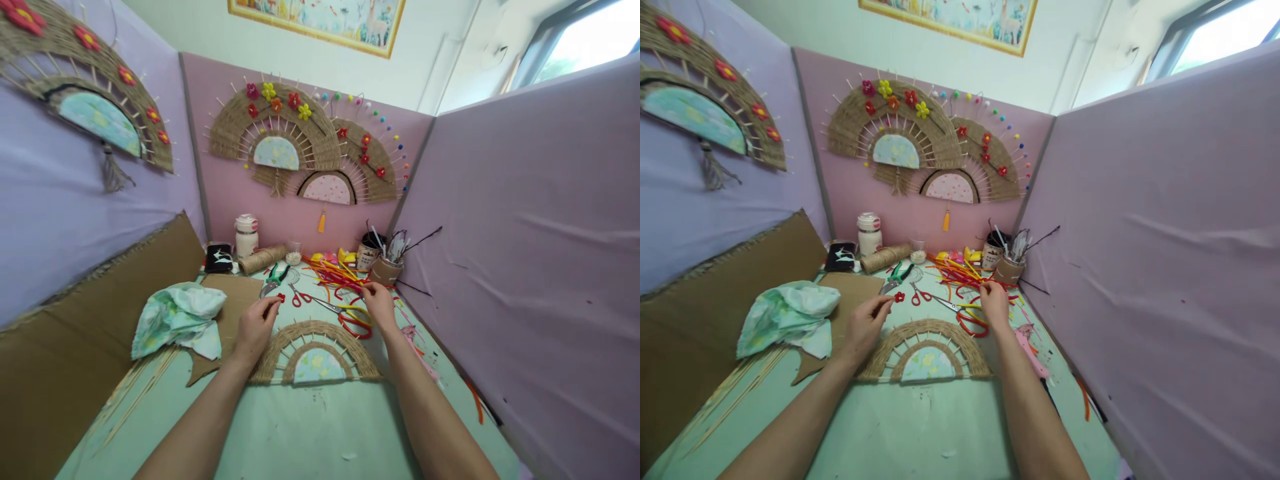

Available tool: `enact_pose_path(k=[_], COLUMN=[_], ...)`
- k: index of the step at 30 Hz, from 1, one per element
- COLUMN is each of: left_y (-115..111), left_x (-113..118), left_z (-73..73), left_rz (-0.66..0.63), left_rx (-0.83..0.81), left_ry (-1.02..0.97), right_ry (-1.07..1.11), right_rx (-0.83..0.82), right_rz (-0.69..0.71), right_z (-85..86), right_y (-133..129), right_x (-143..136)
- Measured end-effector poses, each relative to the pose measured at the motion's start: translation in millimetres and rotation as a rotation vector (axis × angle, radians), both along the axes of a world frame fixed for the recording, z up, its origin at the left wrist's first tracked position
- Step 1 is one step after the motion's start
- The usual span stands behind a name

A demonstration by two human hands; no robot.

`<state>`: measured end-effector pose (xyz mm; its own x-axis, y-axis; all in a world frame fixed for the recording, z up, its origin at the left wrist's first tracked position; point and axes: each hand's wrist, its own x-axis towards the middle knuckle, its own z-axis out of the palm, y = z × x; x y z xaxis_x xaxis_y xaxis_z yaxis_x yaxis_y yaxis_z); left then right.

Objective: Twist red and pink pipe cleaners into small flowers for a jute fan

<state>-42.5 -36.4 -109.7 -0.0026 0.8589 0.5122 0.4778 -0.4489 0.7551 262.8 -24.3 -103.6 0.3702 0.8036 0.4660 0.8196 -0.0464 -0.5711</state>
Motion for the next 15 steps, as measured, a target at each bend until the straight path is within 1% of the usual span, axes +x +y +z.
enact_pose_path(k=[3,5,10,15], left_y=[-0.6,-1.2,-2.6,-2.4], left_x=[-0.3,-0.3,-0.3,-1.2], left_z=[-0.2,-0.4,1.5,2.2], left_rz=[-0.006,-0.009,-0.004,0.002], left_rx=[-0.004,-0.003,0.019,0.021], left_ry=[-0.008,-0.016,0.000,0.022], right_ry=[-0.042,-0.074,-0.127,-0.128], right_rx=[-0.049,-0.099,-0.218,-0.253], right_rz=[0.023,0.044,0.102,0.147], right_z=[4.5,4.1,-6.2,-12.3], right_y=[15.4,25.3,44.1,55.2], right_x=[1.7,1.4,-4.1,-14.5])
